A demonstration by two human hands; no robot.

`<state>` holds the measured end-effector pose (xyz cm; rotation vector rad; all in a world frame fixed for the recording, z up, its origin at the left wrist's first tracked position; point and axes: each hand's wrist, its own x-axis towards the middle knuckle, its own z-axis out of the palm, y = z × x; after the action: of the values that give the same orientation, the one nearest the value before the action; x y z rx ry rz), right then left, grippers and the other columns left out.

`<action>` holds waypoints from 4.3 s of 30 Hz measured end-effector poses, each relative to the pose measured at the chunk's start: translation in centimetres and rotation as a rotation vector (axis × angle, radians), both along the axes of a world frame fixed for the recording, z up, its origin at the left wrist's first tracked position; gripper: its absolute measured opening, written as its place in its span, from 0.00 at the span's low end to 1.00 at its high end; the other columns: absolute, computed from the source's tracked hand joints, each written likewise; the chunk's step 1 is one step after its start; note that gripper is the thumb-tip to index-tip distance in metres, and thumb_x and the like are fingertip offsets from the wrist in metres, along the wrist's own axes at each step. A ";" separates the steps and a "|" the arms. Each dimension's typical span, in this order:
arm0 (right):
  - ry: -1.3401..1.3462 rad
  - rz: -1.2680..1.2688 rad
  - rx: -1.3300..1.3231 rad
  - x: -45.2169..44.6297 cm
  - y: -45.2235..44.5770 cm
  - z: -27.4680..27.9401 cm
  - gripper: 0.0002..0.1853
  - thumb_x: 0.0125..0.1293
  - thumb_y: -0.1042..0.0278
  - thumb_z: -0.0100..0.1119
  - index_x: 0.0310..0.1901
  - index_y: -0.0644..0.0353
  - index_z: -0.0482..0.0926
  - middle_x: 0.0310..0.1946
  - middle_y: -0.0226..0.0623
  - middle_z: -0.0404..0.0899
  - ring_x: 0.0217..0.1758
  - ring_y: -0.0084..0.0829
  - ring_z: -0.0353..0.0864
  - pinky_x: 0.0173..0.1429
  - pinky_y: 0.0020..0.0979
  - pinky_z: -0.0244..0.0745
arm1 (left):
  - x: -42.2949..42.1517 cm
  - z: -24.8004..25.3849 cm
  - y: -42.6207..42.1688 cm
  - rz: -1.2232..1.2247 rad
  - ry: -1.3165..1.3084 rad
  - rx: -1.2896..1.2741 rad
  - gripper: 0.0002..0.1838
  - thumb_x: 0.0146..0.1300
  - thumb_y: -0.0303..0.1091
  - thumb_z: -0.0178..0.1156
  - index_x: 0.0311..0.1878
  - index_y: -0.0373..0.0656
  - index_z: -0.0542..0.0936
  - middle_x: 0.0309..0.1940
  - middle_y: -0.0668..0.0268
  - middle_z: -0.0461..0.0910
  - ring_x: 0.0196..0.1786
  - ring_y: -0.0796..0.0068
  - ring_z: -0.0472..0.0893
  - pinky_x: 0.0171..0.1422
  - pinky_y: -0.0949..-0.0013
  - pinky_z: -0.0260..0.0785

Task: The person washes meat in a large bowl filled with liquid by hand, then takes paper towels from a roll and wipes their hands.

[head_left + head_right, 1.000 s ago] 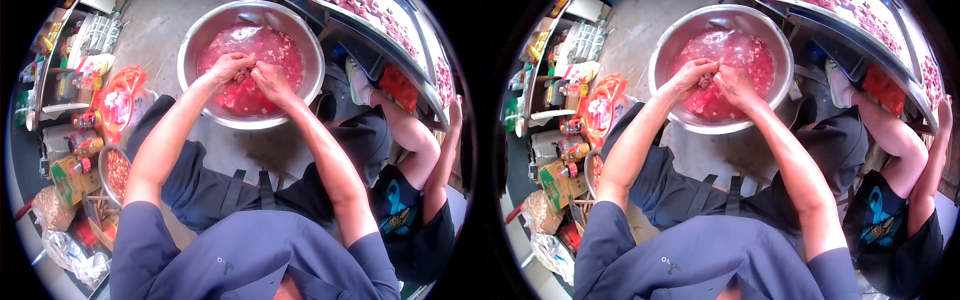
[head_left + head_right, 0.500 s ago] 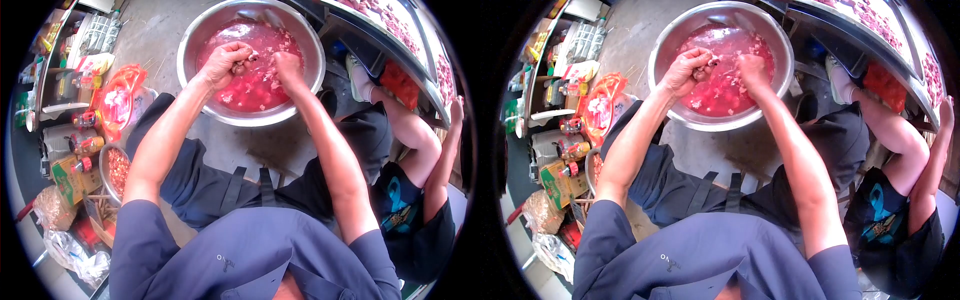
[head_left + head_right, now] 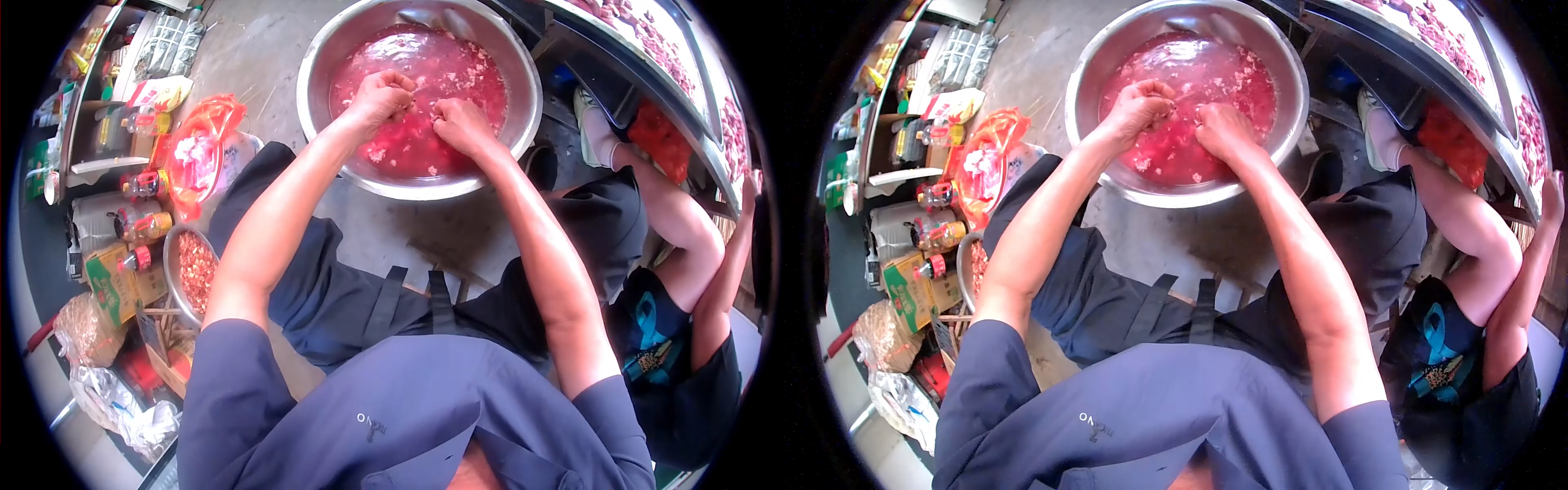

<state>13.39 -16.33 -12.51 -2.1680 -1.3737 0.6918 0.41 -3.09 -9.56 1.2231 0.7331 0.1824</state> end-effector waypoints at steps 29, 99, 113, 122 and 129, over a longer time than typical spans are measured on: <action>0.928 -0.167 0.283 1.0 0.5 1.0 0.14 0.60 0.76 0.55 0.48 0.65 0.79 0.32 0.35 0.82 0.30 0.21 0.79 0.31 0.22 0.74 | 0.1 0.8 -1.0 -0.135 0.154 0.140 0.13 0.60 0.38 0.65 0.42 0.39 0.81 0.26 0.72 0.78 0.23 0.88 0.72 0.26 0.83 0.60; -0.098 0.162 -0.039 -1.8 -0.3 -1.3 0.08 0.54 0.69 0.56 0.33 0.62 0.82 0.34 0.50 0.81 0.45 0.48 0.81 0.51 0.45 0.74 | -0.1 -0.9 -0.1 -0.058 0.251 0.297 0.05 0.59 0.31 0.64 0.35 0.40 0.82 0.24 0.71 0.78 0.25 0.84 0.74 0.27 0.79 0.64; 0.917 -0.184 0.173 1.0 -0.2 1.7 0.08 0.57 0.75 0.61 0.39 0.65 0.81 0.22 0.30 0.79 0.21 0.15 0.74 0.21 0.19 0.67 | -0.2 -1.4 -0.2 0.029 0.170 0.159 0.06 0.59 0.29 0.63 0.34 0.36 0.81 0.23 0.67 0.78 0.20 0.82 0.73 0.22 0.78 0.62; 0.934 -0.199 0.303 0.8 0.0 2.1 0.08 0.60 0.74 0.60 0.42 0.62 0.81 0.26 0.29 0.80 0.24 0.13 0.75 0.23 0.15 0.65 | 0.3 0.5 -1.2 -0.044 0.080 0.009 0.07 0.64 0.35 0.61 0.39 0.42 0.80 0.24 0.72 0.78 0.22 0.87 0.71 0.22 0.83 0.59; 0.554 -0.095 0.331 0.2 0.4 0.8 0.16 0.58 0.66 0.61 0.47 0.64 0.80 0.33 0.39 0.83 0.33 0.28 0.82 0.38 0.29 0.76 | 0.2 -0.2 -0.2 0.042 0.051 -0.031 0.03 0.63 0.30 0.59 0.36 0.42 0.79 0.26 0.69 0.79 0.22 0.86 0.71 0.23 0.84 0.60</action>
<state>13.54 -15.95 -11.73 -1.6076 -1.0007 0.8739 0.57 -3.30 -9.79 1.1873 0.8037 0.1746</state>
